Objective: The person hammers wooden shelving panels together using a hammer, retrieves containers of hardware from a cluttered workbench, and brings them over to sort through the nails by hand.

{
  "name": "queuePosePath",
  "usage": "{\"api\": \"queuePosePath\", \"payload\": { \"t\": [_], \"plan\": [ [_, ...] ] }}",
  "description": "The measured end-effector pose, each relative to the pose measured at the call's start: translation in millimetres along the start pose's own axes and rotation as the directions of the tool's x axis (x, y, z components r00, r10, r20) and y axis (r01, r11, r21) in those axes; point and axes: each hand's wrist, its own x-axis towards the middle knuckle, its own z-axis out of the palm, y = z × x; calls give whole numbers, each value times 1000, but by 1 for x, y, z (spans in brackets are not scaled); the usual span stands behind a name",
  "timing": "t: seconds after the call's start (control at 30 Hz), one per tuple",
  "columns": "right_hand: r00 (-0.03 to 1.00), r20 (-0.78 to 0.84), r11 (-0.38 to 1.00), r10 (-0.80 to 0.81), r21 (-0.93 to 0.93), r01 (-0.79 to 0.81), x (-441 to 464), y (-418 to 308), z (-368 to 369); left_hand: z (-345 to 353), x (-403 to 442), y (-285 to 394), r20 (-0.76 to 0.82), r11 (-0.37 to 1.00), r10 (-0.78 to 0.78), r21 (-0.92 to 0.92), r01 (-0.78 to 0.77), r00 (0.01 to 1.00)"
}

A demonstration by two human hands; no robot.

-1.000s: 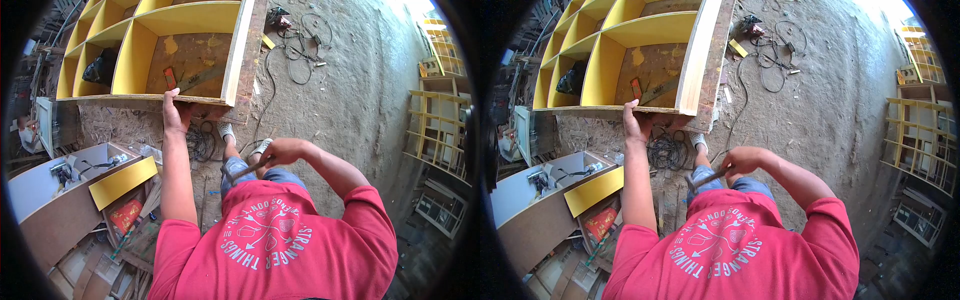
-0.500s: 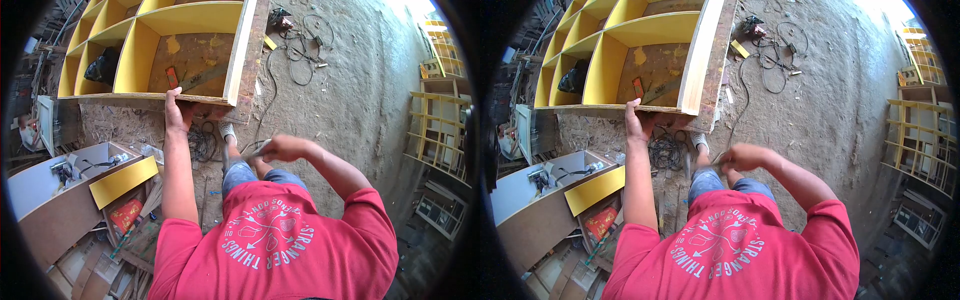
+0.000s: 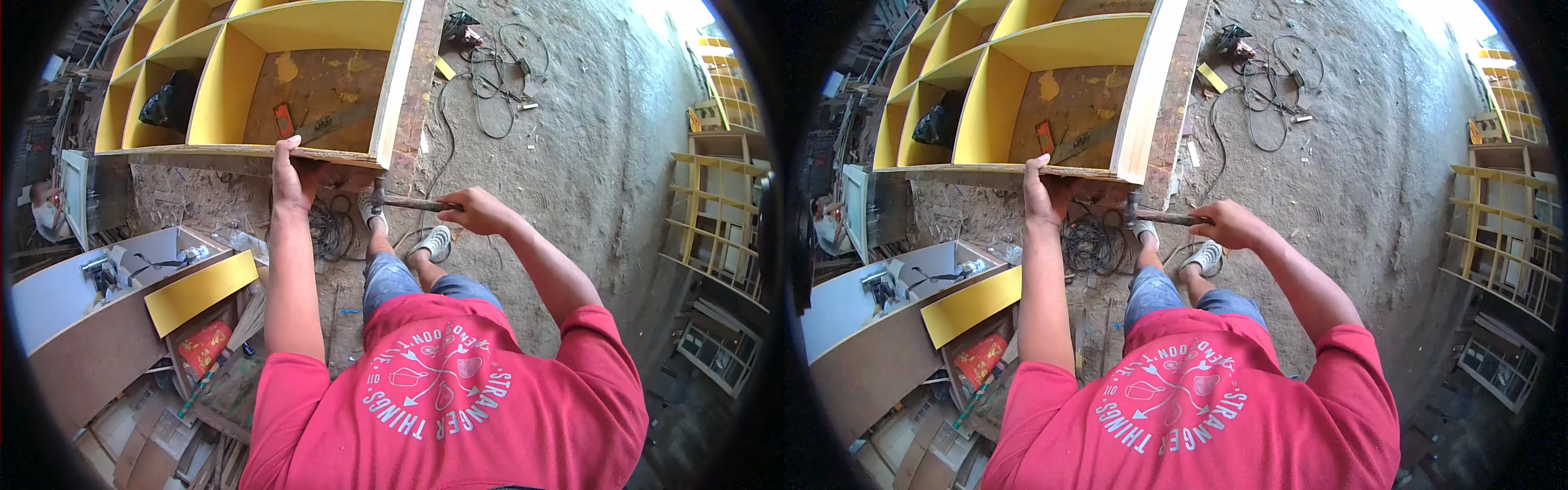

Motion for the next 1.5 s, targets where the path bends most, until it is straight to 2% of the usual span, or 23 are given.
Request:
{"api": "queuePosePath", "payload": {
  "t": [0.1,0.17,0.23,0.27,0.37,0.43,0.5,0.53,0.63,0.67,0.7,0.77,0.83,0.97,1.03,1.1,1.13,1.17,1.3,1.37,1.43,1.47,1.5],
  "plan": [
    [976,149,984,-160,-57,170,-10,-14,20,4,1,2,6,1000,-7,3,7,1000],
    [868,487,942,-91,-241,234,-17,-45,6,7,-2,5,-2,1000,-6,18,6,1000],
    [962,261,991,-83,-77,106,-3,-13,-3,3,1,3,-6,1000,-4,12,4,1000],
    [986,-162,998,50,-33,-56,0,-6,-9,0,2,1,-8,1000,-2,9,2,1000],
    [993,-38,991,-107,-88,104,-5,-7,6,1,3,1,2,1000,-5,5,5,1000],
    [924,277,952,-263,-83,296,-15,-10,12,-6,9,-2,6,1000,-7,24,7,1000],
    [866,417,949,-275,-26,314,-8,-6,-4,-12,10,-4,-6,999,-11,41,11,1000],
    [957,231,978,-172,-77,194,3,3,-12,-11,10,-3,-14,999,-9,46,9,1000],
    [986,-107,985,-130,-130,116,2,-4,-10,-11,10,-5,-7,999,1,34,-1,1000],
    [997,-23,991,-72,-115,69,-6,-15,0,-11,12,-5,4,999,2,32,-2,1000],
    [970,185,980,-159,-94,178,-9,-19,5,-11,11,-5,13,1000,-10,19,9,1000],
    [856,499,950,-137,-179,256,-11,-27,-1,-11,12,-3,32,1000,-26,-12,27,999],
    [971,170,985,-168,-10,172,4,5,-11,-2,5,0,4,1000,-15,-4,15,1000],
    [994,-80,997,-70,11,71,-3,-12,15,1,4,-1,3,999,25,27,-25,1000],
    [923,296,959,-246,-61,275,-14,-28,18,-8,10,-4,-4,999,-4,38,4,1000],
    [865,477,964,-157,-116,240,-9,-30,2,-14,13,-5,7,999,-11,41,10,1000],
    [980,199,995,-31,-92,50,3,-14,-9,-9,10,-2,11,999,-10,30,10,1000],
    [989,-86,992,124,-13,-125,12,1,-15,-3,6,0,14,1000,-8,19,8,1000],
    [984,21,984,-176,-3,176,-3,-13,16,-1,4,0,29,1000,-7,-9,7,1000],
    [874,454,957,-173,-133,258,-9,-25,4,-6,8,-1,16,1000,-21,-3,21,1000],
    [942,300,977,-150,-103,188,-3,-2,-12,-7,7,-1,19,1000,-15,-9,15,1000],
    [990,-74,993,-119,11,120,9,23,-12,-6,6,-1,23,1000,-13,-9,13,1000],
    [992,-77,995,-96,-7,96,9,21,-9,-4,5,0,26,1000,-8,-11,8,1000]
  ]
}}
